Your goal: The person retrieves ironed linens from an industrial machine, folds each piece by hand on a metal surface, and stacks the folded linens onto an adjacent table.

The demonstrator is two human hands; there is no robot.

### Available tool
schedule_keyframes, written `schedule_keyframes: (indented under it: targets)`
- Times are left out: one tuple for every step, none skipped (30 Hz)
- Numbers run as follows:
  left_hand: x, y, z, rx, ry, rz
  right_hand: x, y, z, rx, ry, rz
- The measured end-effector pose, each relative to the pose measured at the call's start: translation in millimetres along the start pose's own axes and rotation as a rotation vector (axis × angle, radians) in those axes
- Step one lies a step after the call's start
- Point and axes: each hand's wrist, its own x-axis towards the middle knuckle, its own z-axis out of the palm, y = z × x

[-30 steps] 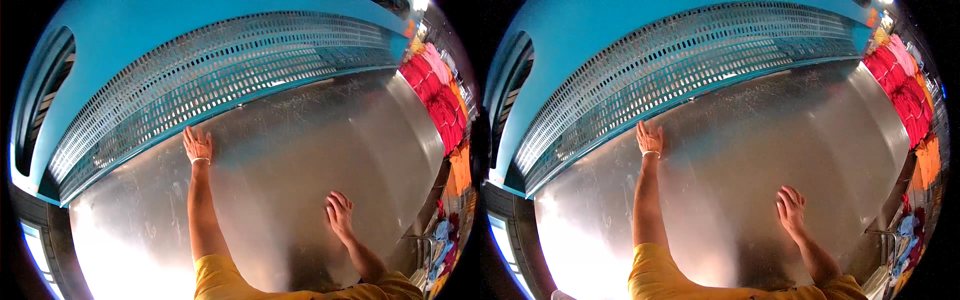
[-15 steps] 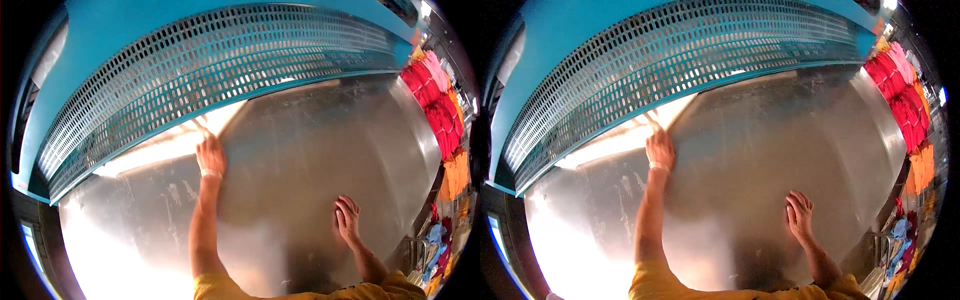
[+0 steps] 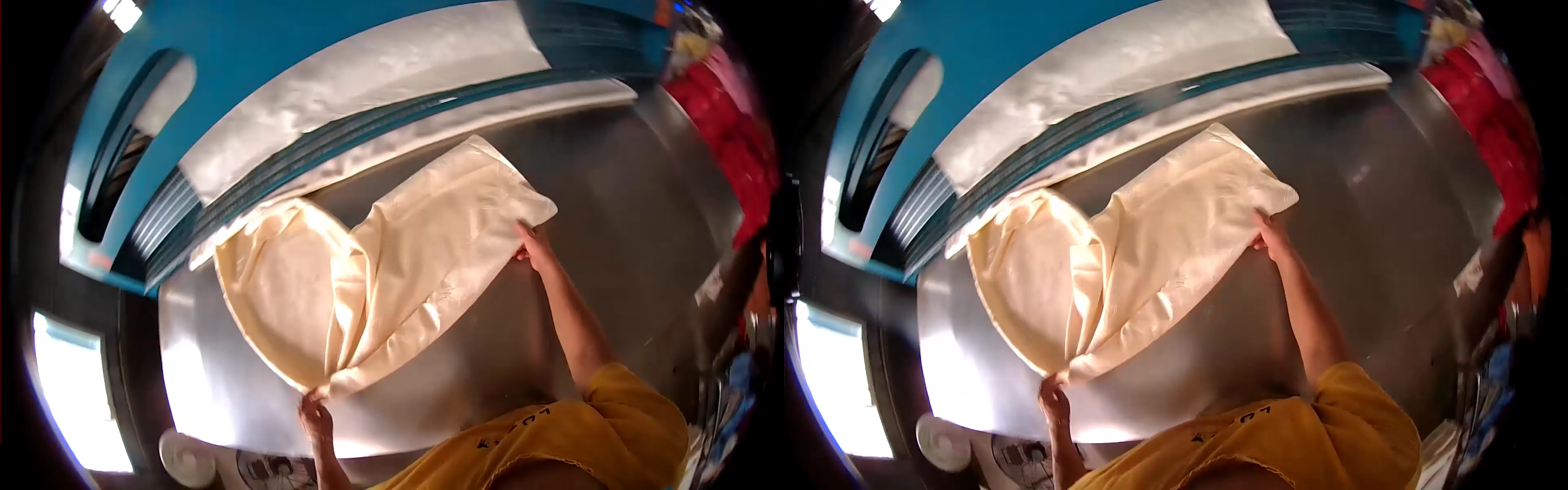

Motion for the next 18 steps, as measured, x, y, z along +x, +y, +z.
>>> schedule_keyframes:
  targets:
    - [-3.6, 8.4, 0.6, -0.017, 0.139, 0.021, 0.0, 8.6, -5.5, -0.050, -0.043, -0.018]
    - [-0.8, 29.6, -3.8, -0.057, 0.157, 0.074, -4.3, 15.5, -10.3, -0.106, -0.082, -0.034]
    - [8.3, 41.0, 7.6, 0.070, 0.204, 0.188, -11.6, 14.6, -13.9, 0.005, -0.098, -0.102]
    - [14.4, 52.4, 23.5, 0.235, 0.207, 0.233, -10.2, 24.0, -27.4, 0.076, -0.074, -0.156]
    - [14.8, 64.5, 39.4, 0.303, 0.070, 0.048, -15.8, 25.6, -52.6, 0.109, -0.091, -0.193]
    - [16.4, 79.3, 55.4, 0.355, -0.062, -0.129, -19.3, 21.8, -78.1, 0.063, 0.035, -0.282]
    - [15.0, 94.7, 70.0, 0.398, -0.014, -0.019, -14.1, 19.4, -118.7, 0.024, 0.140, -0.273]
    - [8.9, 109.1, 84.3, 0.448, 0.016, 0.088, -8.8, 18.9, -158.4, 0.194, 0.149, -0.383]
    - [-4.2, 128.9, 99.1, 0.298, 0.032, 0.148, 0.9, 22.3, -203.8, 0.328, 0.204, -0.435]
    - [-19.1, 154.2, 114.1, 0.143, 0.042, 0.211, 9.5, 22.0, -247.9, 0.459, 0.267, -0.486]
    - [-40.5, 192.1, 120.5, 0.137, 0.038, 0.351, 2.4, 12.0, -279.9, 0.228, 0.281, -0.577]
    - [-61.7, 233.3, 121.0, 0.126, 0.039, 0.495, -5.1, 1.6, -311.5, -0.009, 0.321, -0.671]
    - [-82.5, 264.5, 123.3, 0.012, -0.084, 0.494, -12.9, -9.1, -342.9, -0.223, 0.377, -0.765]
    - [-99.3, 281.8, 123.6, -0.100, -0.212, 0.492, -1.5, -15.8, -331.0, -0.490, 0.591, -0.780]
    - [-100.0, 283.0, 131.5, -0.146, -0.238, 0.435, 11.6, -21.0, -321.1, -0.747, 0.825, -0.748]
    - [-93.6, 281.2, 143.0, -0.192, -0.264, 0.380, 19.0, -18.1, -302.6, -0.923, 0.785, -0.818]
    - [-84.0, 279.3, 153.8, -0.238, -0.291, 0.325, 25.6, -15.9, -283.1, -1.092, 0.749, -0.897]
    - [-60.1, 274.7, 157.1, -0.288, -0.128, 0.363, 47.2, 4.9, -259.8, -1.238, 0.647, -1.055]
